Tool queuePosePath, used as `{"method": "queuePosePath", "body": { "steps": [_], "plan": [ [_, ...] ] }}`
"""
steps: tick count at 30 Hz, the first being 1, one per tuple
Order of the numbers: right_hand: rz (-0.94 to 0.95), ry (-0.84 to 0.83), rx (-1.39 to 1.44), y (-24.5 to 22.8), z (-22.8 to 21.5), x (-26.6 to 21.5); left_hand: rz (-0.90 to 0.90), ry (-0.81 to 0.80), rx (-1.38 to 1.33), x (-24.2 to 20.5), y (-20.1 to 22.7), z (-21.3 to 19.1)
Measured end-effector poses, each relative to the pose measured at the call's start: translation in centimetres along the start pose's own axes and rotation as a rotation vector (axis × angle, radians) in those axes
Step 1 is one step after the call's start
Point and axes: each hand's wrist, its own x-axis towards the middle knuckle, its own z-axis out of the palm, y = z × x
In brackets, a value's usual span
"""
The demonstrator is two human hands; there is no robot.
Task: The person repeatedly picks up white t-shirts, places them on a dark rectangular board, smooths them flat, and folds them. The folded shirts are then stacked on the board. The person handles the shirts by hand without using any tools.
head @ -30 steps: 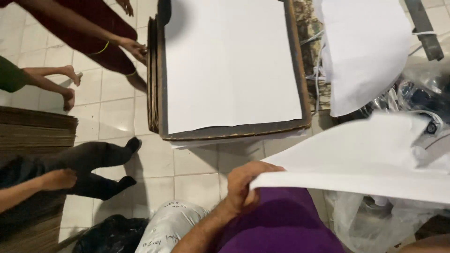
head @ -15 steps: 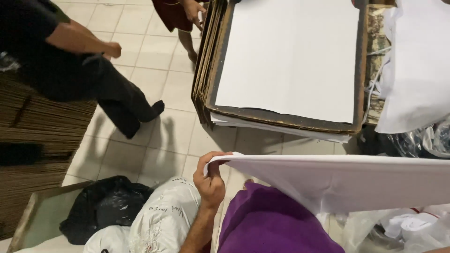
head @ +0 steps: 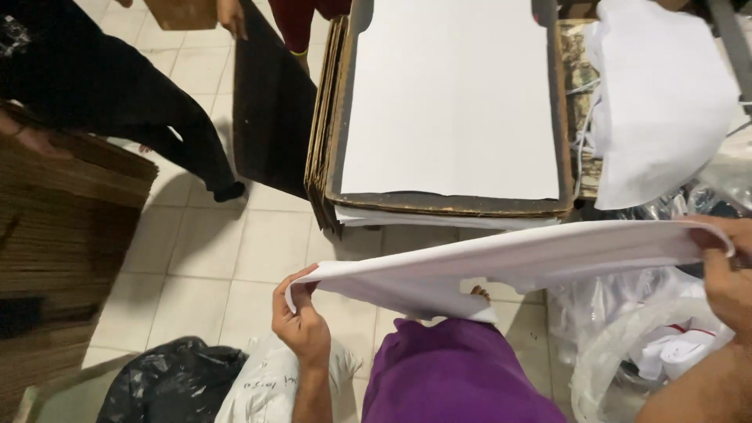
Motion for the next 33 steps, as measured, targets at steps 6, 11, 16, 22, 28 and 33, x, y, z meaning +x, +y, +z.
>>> {"method": "queuePosePath", "body": {
  "steps": [6,11,16,22,28,33],
  "plan": [
    [0.218,-0.030,0.027,-3.9,-0.6,-1.2,-0.028,-0.035,0.058,1.2,0.7,1.6],
    [0.430,-0.148,0.179,-10.3,-2.5,-0.5,-0.036,-0.196,0.054,0.7,-0.5,3.7],
    [0.310,-0.084,0.310,-9.9,-3.2,-2.3,-0.088,-0.254,0.051,-0.6,-0.2,4.9],
    [0.423,0.046,0.329,-9.9,-3.2,-2.6,-0.145,-0.274,0.034,-0.2,-0.8,5.6],
    [0.421,0.128,0.408,-9.0,-2.7,-2.5,-0.142,-0.224,-0.008,0.0,-1.9,5.6],
    [0.240,0.218,0.385,-7.2,-2.3,-2.6,-0.062,-0.241,0.031,0.4,-2.1,5.4]
  ]
}}
